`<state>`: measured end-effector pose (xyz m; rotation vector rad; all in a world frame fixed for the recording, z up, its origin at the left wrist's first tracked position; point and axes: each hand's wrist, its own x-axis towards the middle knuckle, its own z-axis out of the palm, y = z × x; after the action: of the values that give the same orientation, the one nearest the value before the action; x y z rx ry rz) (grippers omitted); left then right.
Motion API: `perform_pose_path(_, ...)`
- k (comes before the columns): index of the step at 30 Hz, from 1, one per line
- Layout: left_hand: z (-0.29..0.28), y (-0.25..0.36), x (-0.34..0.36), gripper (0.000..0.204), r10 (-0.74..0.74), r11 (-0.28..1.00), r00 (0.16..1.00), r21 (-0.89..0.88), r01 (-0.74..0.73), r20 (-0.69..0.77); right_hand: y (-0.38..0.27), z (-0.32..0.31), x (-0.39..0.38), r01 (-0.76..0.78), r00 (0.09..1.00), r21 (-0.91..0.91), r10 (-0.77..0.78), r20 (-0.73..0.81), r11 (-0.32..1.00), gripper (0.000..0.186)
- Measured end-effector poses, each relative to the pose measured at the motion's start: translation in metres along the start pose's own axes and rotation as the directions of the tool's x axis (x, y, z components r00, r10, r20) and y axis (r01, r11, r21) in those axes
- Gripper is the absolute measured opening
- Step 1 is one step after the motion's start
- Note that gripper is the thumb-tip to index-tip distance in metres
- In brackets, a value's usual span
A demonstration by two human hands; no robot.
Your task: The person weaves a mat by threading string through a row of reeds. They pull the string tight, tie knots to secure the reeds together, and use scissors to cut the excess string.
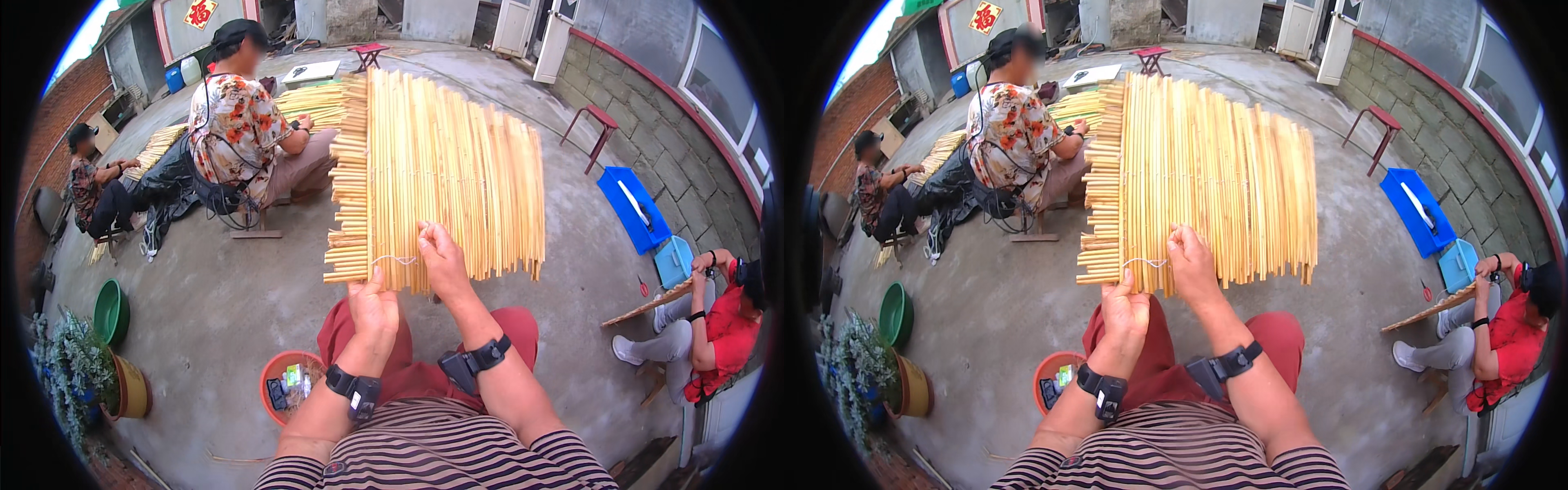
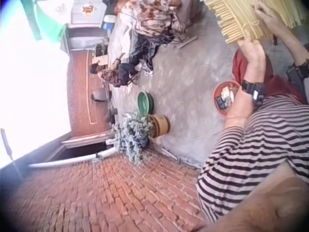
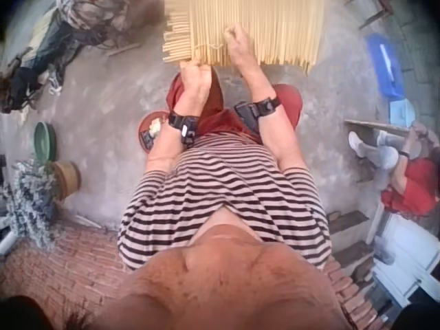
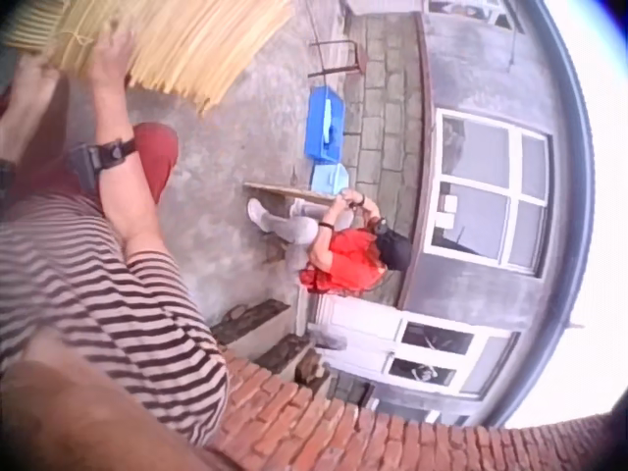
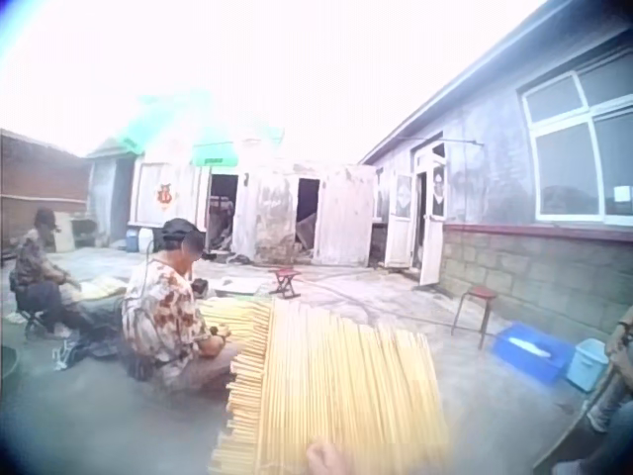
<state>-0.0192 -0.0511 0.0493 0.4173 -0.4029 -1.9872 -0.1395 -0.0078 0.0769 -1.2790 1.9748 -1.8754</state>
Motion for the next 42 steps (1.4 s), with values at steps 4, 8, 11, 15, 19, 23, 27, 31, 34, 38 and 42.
perform_pose_path(4,-0.008,0.005,-0.013,0.039,-0.208,0.977,0.963,0.020,0.214,-0.172,0.002,0.011,-0.001,-0.049,0.990,-0.340,0.090,0.107,0.939,0.015)
perform_pose_path(8,-0.025,0.026,-0.014,0.042,-0.346,0.938,0.937,0.047,0.343,0.055,0.014,0.007,-0.003,-0.048,0.998,-0.324,0.055,0.012,0.945,0.014)
perform_pose_path(11,-0.030,0.047,-0.019,0.061,-0.525,0.847,0.850,0.127,0.516,0.043,0.014,-0.006,-0.006,-0.072,0.993,0.017,0.074,-0.092,0.997,0.007)
perform_pose_path(15,-0.042,0.049,-0.033,0.053,-0.598,0.800,0.801,0.092,0.593,0.031,-0.002,-0.014,-0.016,-0.158,0.983,0.100,0.166,-0.077,0.982,0.005)
perform_pose_path(19,-0.043,0.033,-0.032,0.050,-0.537,0.823,0.844,0.213,0.526,-0.011,-0.013,-0.021,-0.025,-0.132,0.991,-0.140,0.131,-0.018,0.981,0.004)
perform_pose_path(23,-0.043,0.027,-0.033,0.047,-0.355,0.906,0.935,0.241,0.348,-0.018,-0.021,-0.025,-0.034,-0.041,0.992,-0.394,0.086,0.097,0.918,0.003)
perform_pose_path(27,-0.045,0.037,-0.023,0.040,-0.396,0.905,0.918,0.156,0.396,-0.027,-0.038,-0.019,-0.038,-0.040,0.953,-0.482,0.178,0.244,0.875,0.005)
perform_pose_path(31,-0.050,0.044,-0.016,0.037,-0.485,0.836,0.874,0.271,0.477,-0.042,-0.044,-0.011,-0.036,0.060,0.918,-0.577,0.182,0.352,0.815,0.008)
perform_pose_path(34,-0.047,0.048,-0.015,0.036,-0.498,0.793,0.862,0.352,0.498,-0.098,-0.046,-0.011,-0.033,0.121,0.905,-0.563,0.142,0.401,0.817,0.009)
perform_pose_path(38,-0.047,0.047,-0.015,0.034,-0.488,0.737,0.859,0.453,0.501,-0.154,-0.054,-0.016,-0.029,0.155,0.901,-0.524,0.097,0.422,0.838,0.008)
perform_pose_path(42,-0.054,0.041,-0.014,0.032,-0.440,0.746,0.887,0.492,0.448,-0.140,-0.068,-0.017,-0.027,0.108,0.854,-0.614,0.243,0.460,0.782,0.007)
